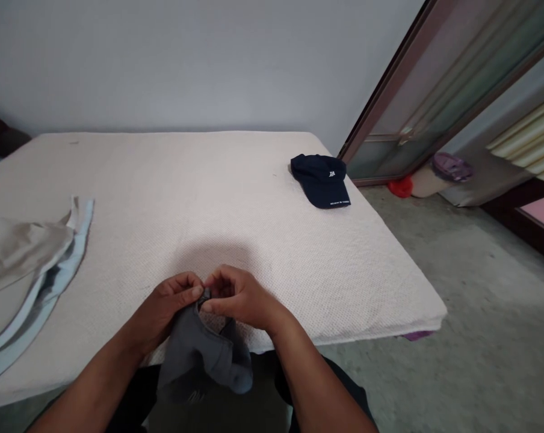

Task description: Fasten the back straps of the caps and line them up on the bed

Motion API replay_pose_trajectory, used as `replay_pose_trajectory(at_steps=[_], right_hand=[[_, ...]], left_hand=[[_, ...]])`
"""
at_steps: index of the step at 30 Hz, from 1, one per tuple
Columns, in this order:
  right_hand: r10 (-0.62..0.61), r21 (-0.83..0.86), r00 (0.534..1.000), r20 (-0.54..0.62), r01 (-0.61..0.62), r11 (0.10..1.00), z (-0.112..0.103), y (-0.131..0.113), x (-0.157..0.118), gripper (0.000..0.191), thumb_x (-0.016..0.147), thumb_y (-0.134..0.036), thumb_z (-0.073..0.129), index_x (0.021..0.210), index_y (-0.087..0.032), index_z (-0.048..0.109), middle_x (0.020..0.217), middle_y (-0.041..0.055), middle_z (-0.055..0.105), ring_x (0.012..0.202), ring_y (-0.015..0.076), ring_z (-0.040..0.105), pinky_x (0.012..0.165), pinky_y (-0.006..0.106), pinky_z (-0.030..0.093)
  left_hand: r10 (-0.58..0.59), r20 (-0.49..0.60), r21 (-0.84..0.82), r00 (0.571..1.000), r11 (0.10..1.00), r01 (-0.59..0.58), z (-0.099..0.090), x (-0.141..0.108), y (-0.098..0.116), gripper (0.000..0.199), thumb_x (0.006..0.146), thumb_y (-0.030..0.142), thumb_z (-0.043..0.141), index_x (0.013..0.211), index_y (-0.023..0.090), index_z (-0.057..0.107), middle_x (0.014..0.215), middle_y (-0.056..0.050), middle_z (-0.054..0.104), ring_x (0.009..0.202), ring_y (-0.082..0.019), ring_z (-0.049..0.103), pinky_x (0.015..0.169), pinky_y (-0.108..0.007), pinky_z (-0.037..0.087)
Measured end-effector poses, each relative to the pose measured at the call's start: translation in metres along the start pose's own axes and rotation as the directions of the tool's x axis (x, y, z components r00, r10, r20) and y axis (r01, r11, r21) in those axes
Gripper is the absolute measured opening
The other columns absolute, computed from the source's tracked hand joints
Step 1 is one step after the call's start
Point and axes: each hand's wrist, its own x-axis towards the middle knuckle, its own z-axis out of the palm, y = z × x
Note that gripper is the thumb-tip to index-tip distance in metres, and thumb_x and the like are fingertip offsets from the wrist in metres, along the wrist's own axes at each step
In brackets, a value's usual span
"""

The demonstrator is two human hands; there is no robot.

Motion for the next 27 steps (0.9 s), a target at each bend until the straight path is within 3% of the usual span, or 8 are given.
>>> replay_pose_trajectory(at_steps=[3,10,17,27], right_hand=[[-0.004,-0.094,0.999,-0.039,0.000,0.996,0.0014,0.0025,-0.0004,0.027,0.067,-0.027,0.075,0.083,-0.018,0.056,0.070,-0.0041,0.049,0.064,0.0092,0.045,0.058,0.022,0.037],[0.009,-0.201,0.996,-0.087,-0.026,0.979,0.0014,0.0023,-0.0013,0.023,0.066,-0.021,0.072,0.077,-0.018,0.052,0.066,-0.0050,0.046,0.061,0.0088,0.041,0.052,0.021,0.031],[-0.006,-0.135,0.999,-0.050,-0.001,0.991,0.0039,-0.0031,-0.0021,0.023,0.069,-0.023,0.071,0.082,-0.019,0.053,0.068,-0.0041,0.048,0.063,0.0098,0.044,0.056,0.023,0.034],[-0.042,-0.226,0.998,-0.056,0.028,0.974,0.0048,-0.0047,-0.0033,0.018,0.071,-0.021,0.069,0.082,-0.019,0.055,0.066,-0.0054,0.045,0.060,0.0084,0.039,0.054,0.022,0.031]], left_hand=[[0.030,-0.028,0.065,0.999,0.997,-0.028,0.0003,0.0008,-0.0016,0.024,0.072,0.033,0.072,0.074,0.018,0.053,0.062,0.005,0.055,0.052,-0.008,0.046,0.050,-0.020,0.032],[0.036,0.019,0.167,0.999,0.985,-0.039,-0.0039,-0.0008,-0.0007,0.022,0.079,0.037,0.064,0.074,0.017,0.055,0.064,0.003,0.054,0.055,-0.010,0.045,0.053,-0.022,0.032],[0.055,0.043,0.106,0.998,0.993,-0.059,-0.0049,-0.0003,0.0019,0.024,0.076,0.031,0.067,0.068,0.017,0.049,0.069,0.002,0.054,0.059,-0.010,0.046,0.055,-0.022,0.033],[0.023,0.023,0.162,0.999,0.986,-0.026,-0.0034,-0.0002,0.0007,0.023,0.077,0.034,0.066,0.070,0.017,0.051,0.063,0.004,0.051,0.055,-0.008,0.041,0.051,-0.021,0.029]])
